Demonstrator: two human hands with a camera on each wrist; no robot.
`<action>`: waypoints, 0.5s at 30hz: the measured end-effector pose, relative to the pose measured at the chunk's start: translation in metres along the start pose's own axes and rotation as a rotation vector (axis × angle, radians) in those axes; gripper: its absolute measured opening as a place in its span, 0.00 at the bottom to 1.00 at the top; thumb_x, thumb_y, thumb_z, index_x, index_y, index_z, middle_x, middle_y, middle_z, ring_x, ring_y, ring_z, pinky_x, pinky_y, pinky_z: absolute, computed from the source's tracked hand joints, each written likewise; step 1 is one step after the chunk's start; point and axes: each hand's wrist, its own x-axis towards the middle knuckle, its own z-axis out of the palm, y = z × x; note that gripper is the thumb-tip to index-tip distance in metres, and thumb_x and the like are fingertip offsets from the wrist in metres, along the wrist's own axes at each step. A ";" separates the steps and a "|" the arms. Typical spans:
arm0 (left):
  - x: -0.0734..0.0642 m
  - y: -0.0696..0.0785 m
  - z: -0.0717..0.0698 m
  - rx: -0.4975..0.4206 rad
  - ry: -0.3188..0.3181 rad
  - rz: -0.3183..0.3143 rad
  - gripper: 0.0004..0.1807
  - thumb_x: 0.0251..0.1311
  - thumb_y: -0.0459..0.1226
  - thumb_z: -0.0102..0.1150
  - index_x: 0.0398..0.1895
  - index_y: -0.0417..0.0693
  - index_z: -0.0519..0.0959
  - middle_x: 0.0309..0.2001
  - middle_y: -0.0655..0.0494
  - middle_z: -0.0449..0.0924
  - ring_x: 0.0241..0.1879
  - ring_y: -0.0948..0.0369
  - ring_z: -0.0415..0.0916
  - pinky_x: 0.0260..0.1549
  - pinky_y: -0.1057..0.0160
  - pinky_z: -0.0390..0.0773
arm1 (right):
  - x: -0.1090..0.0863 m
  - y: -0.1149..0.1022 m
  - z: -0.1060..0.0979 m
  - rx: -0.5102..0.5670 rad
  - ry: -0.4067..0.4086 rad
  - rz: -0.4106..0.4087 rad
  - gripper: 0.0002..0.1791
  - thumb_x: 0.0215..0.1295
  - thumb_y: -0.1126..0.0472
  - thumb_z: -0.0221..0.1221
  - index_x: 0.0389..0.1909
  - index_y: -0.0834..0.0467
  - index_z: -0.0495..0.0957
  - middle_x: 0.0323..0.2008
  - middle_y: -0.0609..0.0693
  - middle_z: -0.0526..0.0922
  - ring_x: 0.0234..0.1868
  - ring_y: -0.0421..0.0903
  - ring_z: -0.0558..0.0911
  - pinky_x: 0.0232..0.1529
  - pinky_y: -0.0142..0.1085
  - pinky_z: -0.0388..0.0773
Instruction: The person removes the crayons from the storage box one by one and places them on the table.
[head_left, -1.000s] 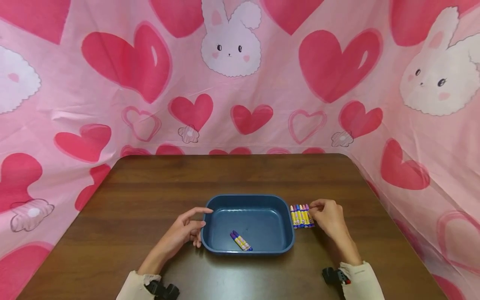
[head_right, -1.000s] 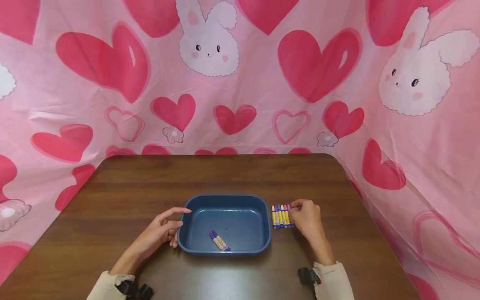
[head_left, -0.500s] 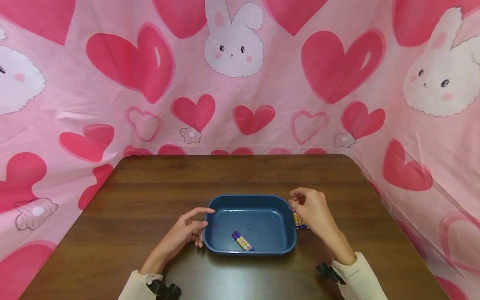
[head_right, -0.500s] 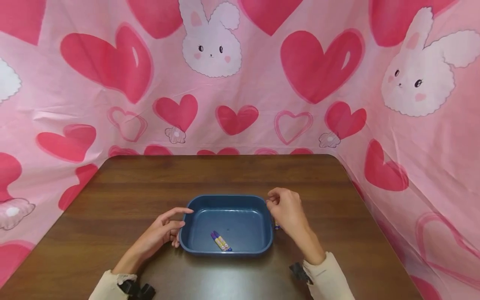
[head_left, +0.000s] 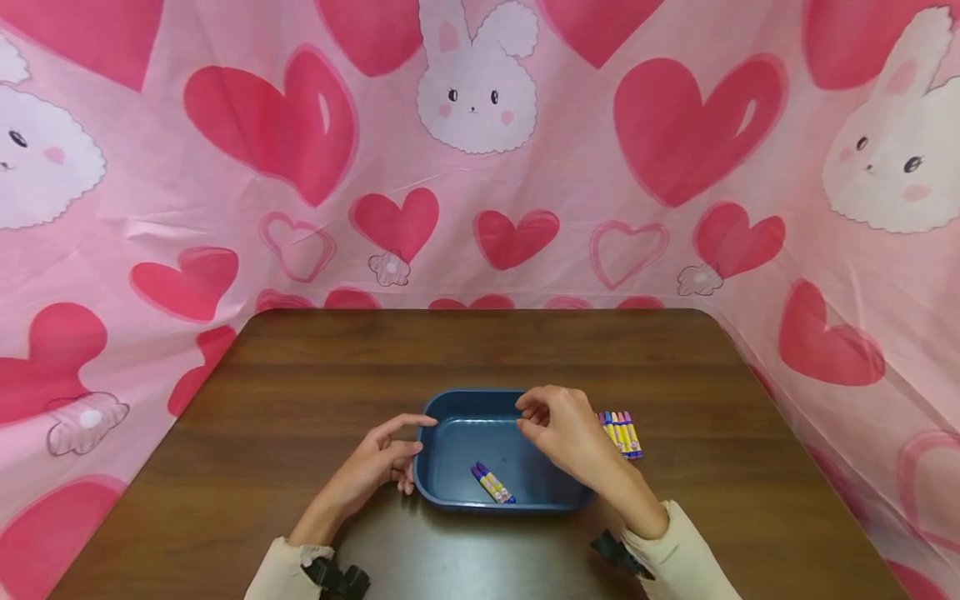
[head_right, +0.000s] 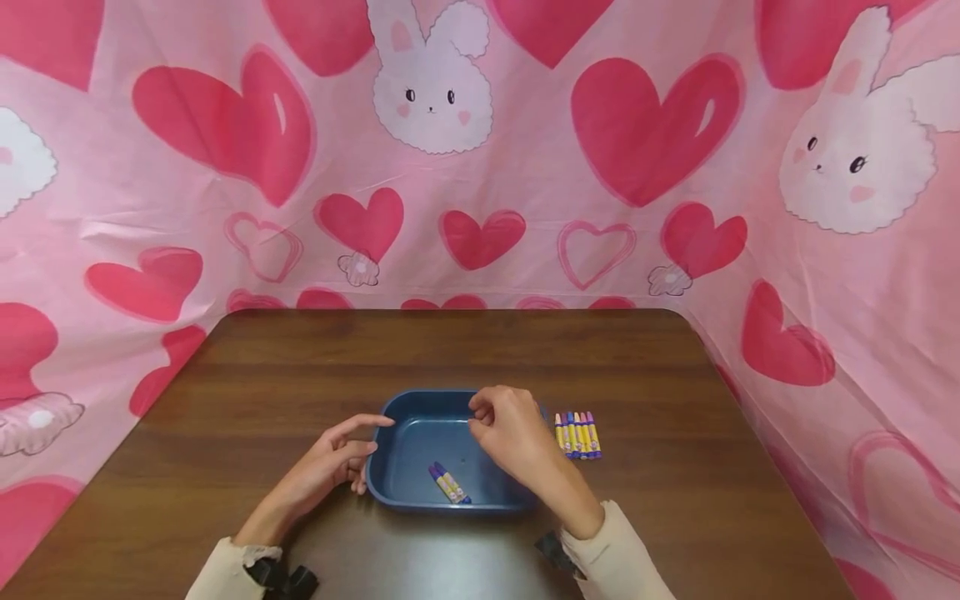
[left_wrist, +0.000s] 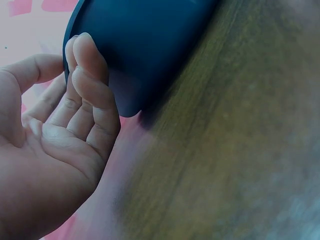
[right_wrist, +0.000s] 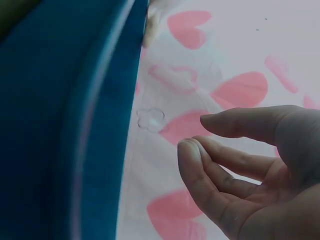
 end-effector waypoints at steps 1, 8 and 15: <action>0.001 0.000 0.000 0.002 0.001 -0.001 0.24 0.73 0.38 0.51 0.69 0.41 0.66 0.22 0.50 0.77 0.20 0.57 0.78 0.22 0.64 0.77 | -0.001 0.000 0.002 -0.003 -0.011 -0.001 0.06 0.53 0.69 0.70 0.33 0.61 0.85 0.26 0.46 0.84 0.26 0.37 0.79 0.30 0.28 0.79; 0.001 0.002 0.002 0.012 0.017 -0.020 0.24 0.73 0.38 0.51 0.69 0.41 0.66 0.21 0.49 0.77 0.19 0.57 0.78 0.22 0.64 0.77 | -0.003 0.000 0.022 -0.028 -0.119 0.005 0.06 0.55 0.70 0.69 0.35 0.62 0.85 0.28 0.47 0.84 0.27 0.37 0.78 0.31 0.28 0.79; 0.001 0.002 0.002 0.019 0.022 -0.034 0.23 0.74 0.39 0.50 0.69 0.43 0.67 0.22 0.49 0.77 0.20 0.57 0.78 0.23 0.64 0.78 | -0.008 0.005 0.049 -0.068 -0.281 -0.010 0.05 0.55 0.70 0.66 0.33 0.64 0.85 0.25 0.47 0.83 0.27 0.37 0.78 0.32 0.33 0.79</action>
